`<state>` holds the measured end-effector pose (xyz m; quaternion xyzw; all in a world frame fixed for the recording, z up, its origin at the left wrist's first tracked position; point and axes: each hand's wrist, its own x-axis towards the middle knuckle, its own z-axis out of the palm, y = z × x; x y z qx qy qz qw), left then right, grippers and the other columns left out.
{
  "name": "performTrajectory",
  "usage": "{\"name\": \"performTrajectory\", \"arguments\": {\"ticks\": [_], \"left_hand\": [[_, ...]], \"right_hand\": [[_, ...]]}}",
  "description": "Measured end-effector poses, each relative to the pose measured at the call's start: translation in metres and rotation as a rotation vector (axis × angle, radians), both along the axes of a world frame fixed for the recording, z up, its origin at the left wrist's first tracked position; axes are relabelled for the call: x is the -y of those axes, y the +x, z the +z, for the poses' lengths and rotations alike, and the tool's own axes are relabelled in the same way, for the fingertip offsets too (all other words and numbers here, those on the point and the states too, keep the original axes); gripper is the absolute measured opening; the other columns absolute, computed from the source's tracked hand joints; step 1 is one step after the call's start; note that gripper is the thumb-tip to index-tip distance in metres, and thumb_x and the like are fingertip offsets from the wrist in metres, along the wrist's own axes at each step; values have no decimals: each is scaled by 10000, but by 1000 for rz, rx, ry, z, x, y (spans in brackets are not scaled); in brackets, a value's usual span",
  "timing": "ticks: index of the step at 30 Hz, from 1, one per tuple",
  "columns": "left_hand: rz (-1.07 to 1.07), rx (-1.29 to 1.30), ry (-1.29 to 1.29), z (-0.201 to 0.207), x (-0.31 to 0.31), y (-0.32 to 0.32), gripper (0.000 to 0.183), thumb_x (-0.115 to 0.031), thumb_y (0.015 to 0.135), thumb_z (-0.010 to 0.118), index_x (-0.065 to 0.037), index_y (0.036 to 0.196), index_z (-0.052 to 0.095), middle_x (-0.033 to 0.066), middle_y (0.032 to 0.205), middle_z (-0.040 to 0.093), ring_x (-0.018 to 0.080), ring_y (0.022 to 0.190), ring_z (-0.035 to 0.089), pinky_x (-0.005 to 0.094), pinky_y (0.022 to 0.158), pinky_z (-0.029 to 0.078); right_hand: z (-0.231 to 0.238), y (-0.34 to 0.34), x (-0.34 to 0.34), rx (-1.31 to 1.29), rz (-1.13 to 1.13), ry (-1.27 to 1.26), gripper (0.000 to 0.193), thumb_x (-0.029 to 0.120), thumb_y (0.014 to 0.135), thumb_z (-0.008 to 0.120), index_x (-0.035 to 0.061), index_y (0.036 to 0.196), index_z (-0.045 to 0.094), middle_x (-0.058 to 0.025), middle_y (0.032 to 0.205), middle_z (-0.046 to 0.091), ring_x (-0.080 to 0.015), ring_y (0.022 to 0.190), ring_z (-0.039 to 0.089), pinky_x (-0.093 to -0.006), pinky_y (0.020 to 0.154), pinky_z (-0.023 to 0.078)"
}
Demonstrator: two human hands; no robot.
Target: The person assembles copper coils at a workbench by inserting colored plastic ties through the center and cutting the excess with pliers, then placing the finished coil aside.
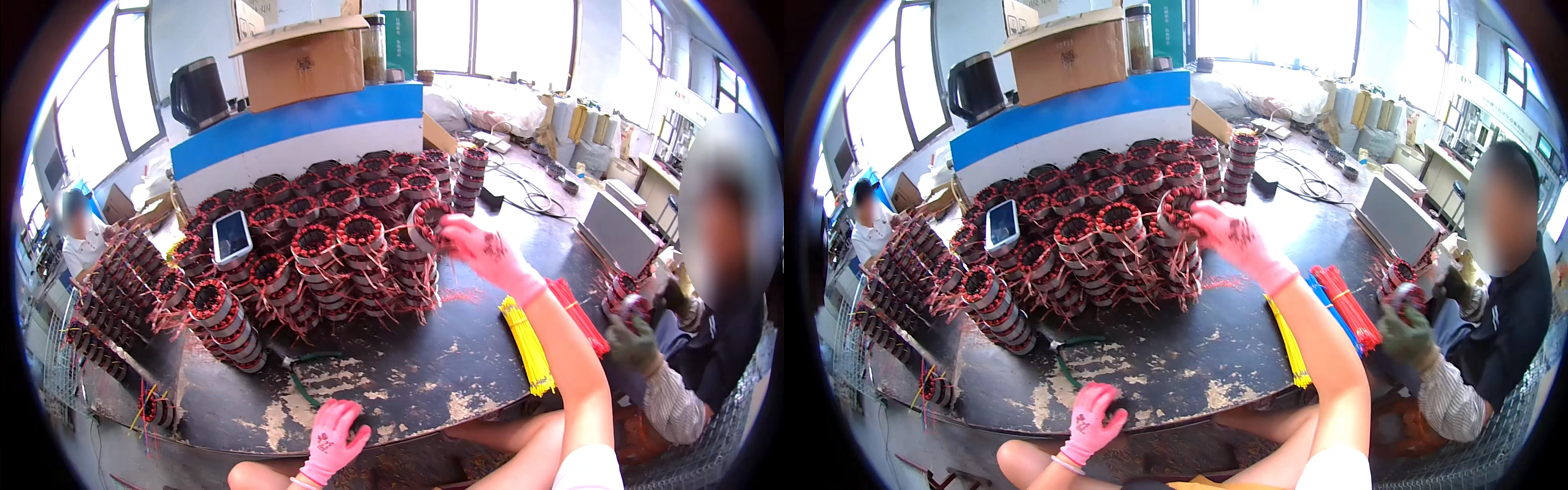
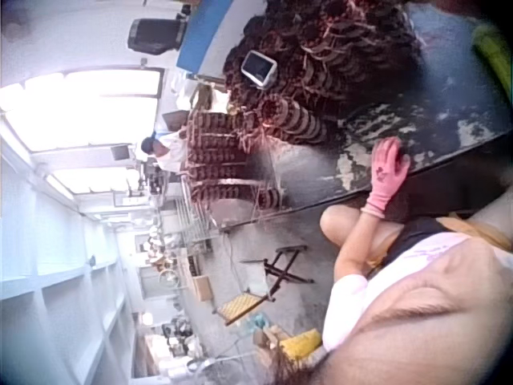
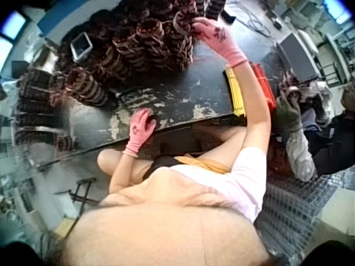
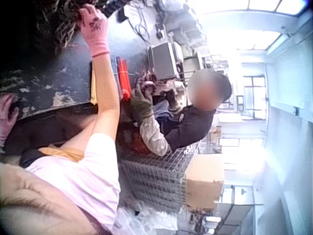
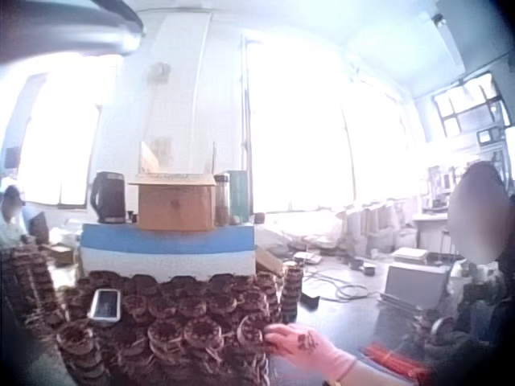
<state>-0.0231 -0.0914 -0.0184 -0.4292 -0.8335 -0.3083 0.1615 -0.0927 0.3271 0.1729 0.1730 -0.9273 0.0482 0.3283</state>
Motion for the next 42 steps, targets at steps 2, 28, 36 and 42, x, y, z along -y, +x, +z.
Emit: {"name": "performTrajectory", "arguments": {"ticks": [2, 28, 36, 42], "left_hand": [[38, -30, 130, -2, 14, -1, 622, -173, 784, 817, -43, 1334, 560, 160, 1322, 544, 405, 1259, 528, 548, 1135, 402], [-284, -66, -347, 41, -40, 12, 548, -370, 718, 847, -68, 1136, 661, 99, 1015, 624, 351, 1040, 605, 534, 1057, 456], [-112, -53, -331, 36, -28, 30, 502, -327, 750, 845, -68, 1151, 687, 59, 901, 612, 282, 922, 623, 514, 1042, 481], [-115, -246, -18, 82, -38, 32, 533, -387, 794, 855, -98, 1202, 671, 72, 1138, 650, 286, 1100, 640, 510, 1037, 512]], "right_hand": [[-3, 49, 26, 32, 213, -77, 343, 79, 838, 736, 76, 1173, 665, -111, 1238, 664, -345, 1013, 695, -418, 871, 580], [-188, 303, -15, 412, -991, -1034, 473, 478, 937, 701, 41, 758, 716, -159, 705, 681, -272, 615, 673, -399, 577, 492], [-127, 319, 27, 241, -706, -1635, 299, 215, 1019, 642, 61, 763, 632, 27, 651, 574, -42, 541, 487, -213, 492, 332], [-71, 295, 105, 330, -165, -1158, 210, 1, 900, 617, 6, 693, 653, -49, 601, 593, -121, 532, 537, -274, 507, 383]]}}
